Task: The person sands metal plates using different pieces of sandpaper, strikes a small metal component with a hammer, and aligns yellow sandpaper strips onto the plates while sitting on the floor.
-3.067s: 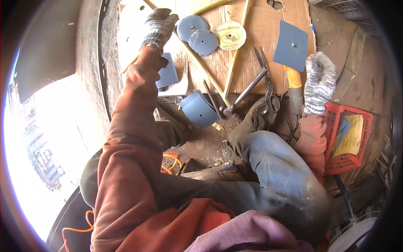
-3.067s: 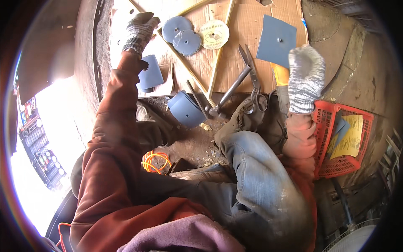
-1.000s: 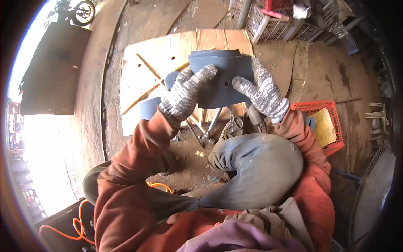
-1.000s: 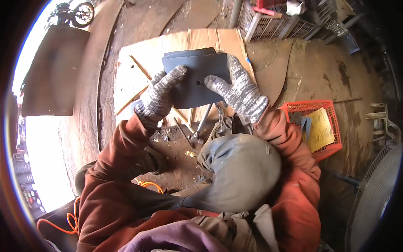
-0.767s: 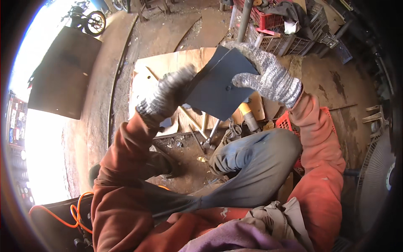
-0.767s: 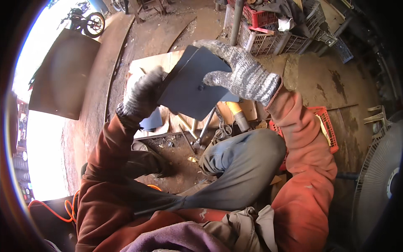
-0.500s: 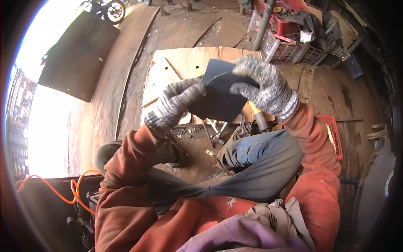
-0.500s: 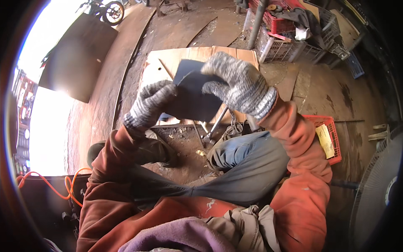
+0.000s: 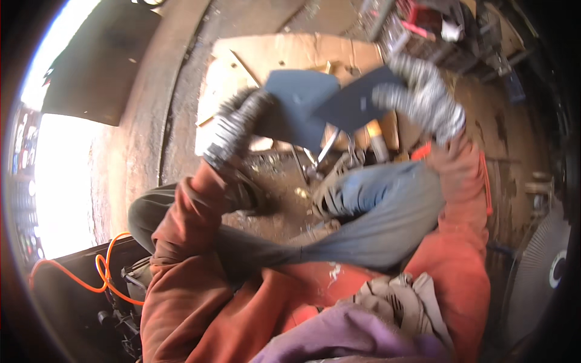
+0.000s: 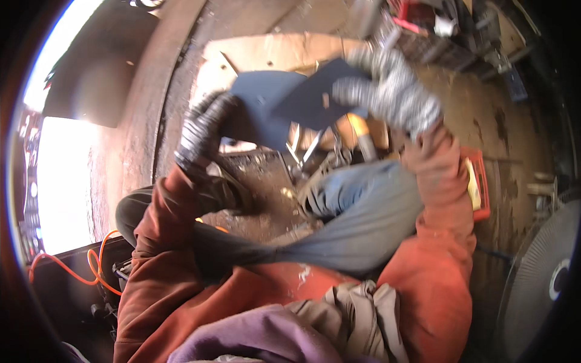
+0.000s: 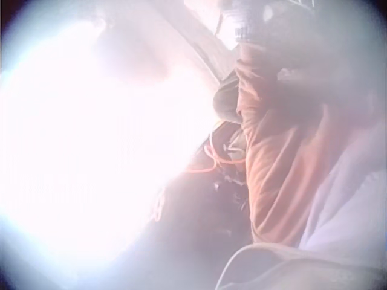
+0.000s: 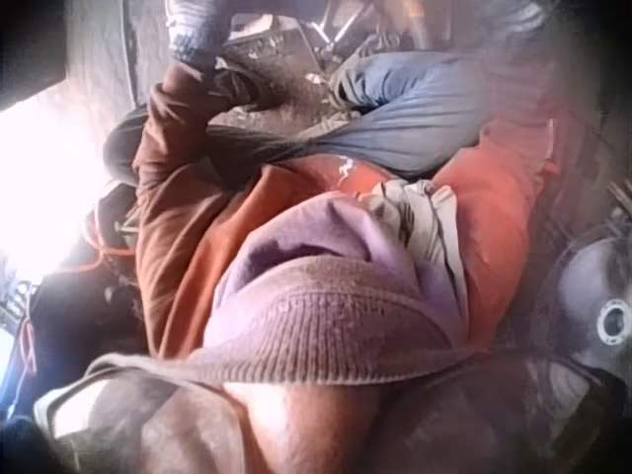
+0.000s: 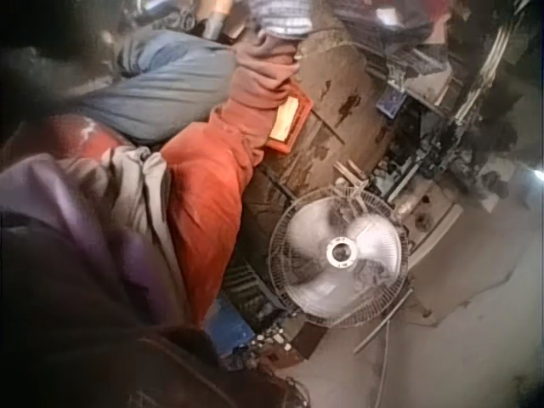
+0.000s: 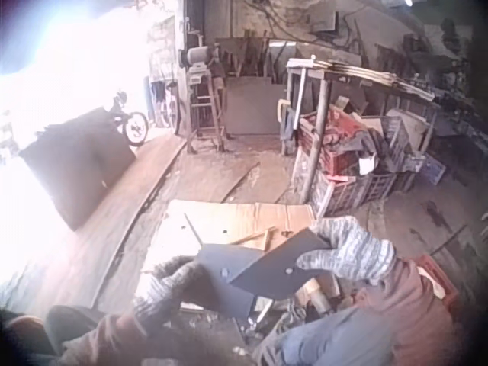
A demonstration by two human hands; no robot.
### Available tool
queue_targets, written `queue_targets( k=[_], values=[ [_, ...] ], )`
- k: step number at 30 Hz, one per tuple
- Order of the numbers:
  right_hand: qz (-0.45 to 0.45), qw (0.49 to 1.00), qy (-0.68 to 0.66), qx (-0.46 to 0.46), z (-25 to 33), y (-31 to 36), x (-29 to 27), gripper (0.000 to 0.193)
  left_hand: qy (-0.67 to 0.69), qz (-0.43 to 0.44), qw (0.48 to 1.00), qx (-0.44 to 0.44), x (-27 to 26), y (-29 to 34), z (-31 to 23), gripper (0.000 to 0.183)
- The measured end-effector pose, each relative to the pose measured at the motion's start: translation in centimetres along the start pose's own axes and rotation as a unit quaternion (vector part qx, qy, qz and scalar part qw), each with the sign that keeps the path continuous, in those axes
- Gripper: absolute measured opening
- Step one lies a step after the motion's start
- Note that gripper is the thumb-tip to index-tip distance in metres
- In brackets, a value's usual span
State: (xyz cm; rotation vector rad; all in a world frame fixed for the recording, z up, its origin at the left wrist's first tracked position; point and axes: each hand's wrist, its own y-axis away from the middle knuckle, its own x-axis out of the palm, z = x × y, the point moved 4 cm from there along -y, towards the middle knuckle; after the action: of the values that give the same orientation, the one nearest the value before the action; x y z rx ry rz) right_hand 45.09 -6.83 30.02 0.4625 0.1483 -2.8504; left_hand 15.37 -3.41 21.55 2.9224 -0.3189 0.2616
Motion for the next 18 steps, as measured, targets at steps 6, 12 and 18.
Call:
queue_targets(
  k=[6, 12, 18],
  values=[
    [-0.235, 0.958, 0.121, -0.109, 2.7, -1.2, -7.4, 0.032, -0.146, 0.079, 0.983, 0.081, -1.4, -3.0, 2.1, 0.029],
    [-0.184, 0.982, -0.037, -0.005, -8.9, -3.7, -9.8, 0.033, -0.324, 0.183, 0.928, -0.022, 2.1, -6.1, 7.6, 0.024],
    [-0.233, 0.950, -0.064, 0.195, -21.6, -4.0, -8.1, 0.029, -0.284, 0.223, 0.932, 0.016, 5.0, -12.2, 11.4, 0.022]
  ],
)
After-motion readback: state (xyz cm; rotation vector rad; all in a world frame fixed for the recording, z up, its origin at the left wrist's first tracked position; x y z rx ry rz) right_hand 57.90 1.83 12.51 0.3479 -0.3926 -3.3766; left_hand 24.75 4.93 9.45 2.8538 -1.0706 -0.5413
